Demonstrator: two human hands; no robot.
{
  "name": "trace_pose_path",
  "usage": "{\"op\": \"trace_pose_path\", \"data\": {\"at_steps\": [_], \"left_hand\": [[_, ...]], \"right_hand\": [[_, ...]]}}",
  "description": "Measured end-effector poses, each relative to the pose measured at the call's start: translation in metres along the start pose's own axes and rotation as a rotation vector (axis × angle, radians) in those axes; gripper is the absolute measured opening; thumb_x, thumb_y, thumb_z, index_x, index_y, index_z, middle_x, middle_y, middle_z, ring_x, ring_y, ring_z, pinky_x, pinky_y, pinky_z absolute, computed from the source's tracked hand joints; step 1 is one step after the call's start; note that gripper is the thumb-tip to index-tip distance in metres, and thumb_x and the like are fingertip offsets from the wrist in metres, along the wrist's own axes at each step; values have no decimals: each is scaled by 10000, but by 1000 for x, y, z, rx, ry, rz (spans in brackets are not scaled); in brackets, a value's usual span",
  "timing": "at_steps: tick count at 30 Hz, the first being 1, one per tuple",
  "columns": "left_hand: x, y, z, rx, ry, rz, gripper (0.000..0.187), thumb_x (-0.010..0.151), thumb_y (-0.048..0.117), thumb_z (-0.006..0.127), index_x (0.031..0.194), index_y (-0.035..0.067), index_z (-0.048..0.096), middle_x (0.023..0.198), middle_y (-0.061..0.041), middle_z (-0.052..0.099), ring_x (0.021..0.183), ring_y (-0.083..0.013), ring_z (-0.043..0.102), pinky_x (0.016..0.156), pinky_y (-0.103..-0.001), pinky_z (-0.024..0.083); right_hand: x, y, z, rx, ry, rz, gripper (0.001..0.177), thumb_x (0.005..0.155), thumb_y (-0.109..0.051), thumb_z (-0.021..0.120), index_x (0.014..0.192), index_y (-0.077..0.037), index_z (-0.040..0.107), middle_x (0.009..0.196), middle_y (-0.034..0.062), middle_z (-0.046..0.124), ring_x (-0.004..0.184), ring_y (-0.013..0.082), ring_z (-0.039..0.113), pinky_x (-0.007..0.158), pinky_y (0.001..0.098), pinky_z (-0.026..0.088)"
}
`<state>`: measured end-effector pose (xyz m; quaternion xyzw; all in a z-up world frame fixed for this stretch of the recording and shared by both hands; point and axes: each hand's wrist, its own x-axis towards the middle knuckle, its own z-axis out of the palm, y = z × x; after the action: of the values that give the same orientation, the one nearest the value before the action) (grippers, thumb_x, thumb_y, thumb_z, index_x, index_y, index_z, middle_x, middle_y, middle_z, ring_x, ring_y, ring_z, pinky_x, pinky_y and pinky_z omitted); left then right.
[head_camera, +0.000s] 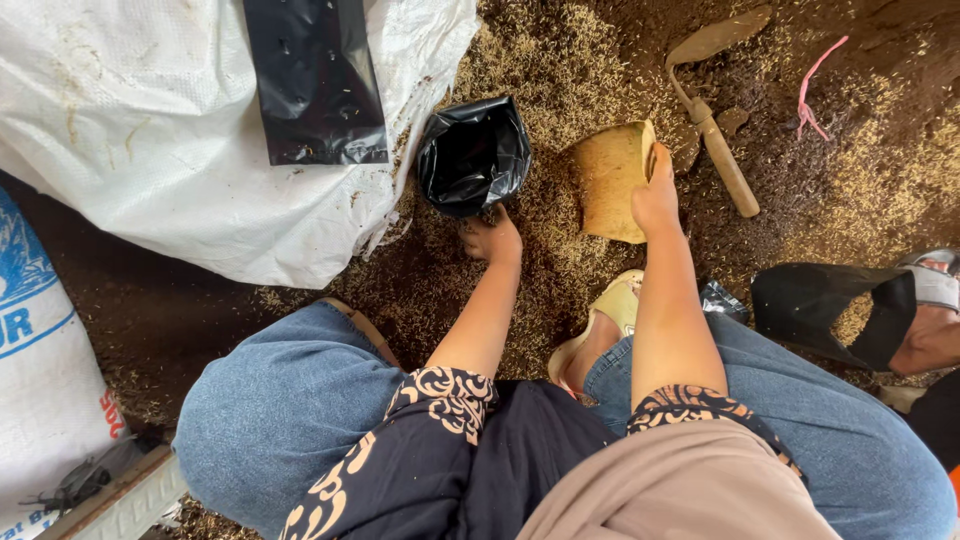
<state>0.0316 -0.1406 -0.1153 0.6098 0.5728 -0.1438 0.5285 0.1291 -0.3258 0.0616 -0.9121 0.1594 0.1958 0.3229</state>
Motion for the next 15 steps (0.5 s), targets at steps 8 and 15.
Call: {"op": "trace_pose_path", "data": {"at_steps": [8, 15], "left_hand": [[-19, 13, -11, 30, -6, 57, 890, 958, 554, 561, 1637, 217, 96, 1684, -197, 0, 1517, -495, 57, 1145, -624, 362], [-26, 18, -13, 101, -51, 110, 836, 981, 514, 534, 1639, 172, 149, 1672, -222, 24, 1525, -506, 51, 1146, -608, 372]], "right_hand": [[13, 9, 10, 16, -60, -28, 759, 916, 44, 437, 1601, -258, 309, 1415, 207, 585, 1171, 324, 630, 983, 440, 473], [12, 9, 27, 78, -163, 83, 817, 902, 33, 473, 1630, -271, 259, 1421, 202, 594, 1130, 342, 639, 997, 473, 474]]}}
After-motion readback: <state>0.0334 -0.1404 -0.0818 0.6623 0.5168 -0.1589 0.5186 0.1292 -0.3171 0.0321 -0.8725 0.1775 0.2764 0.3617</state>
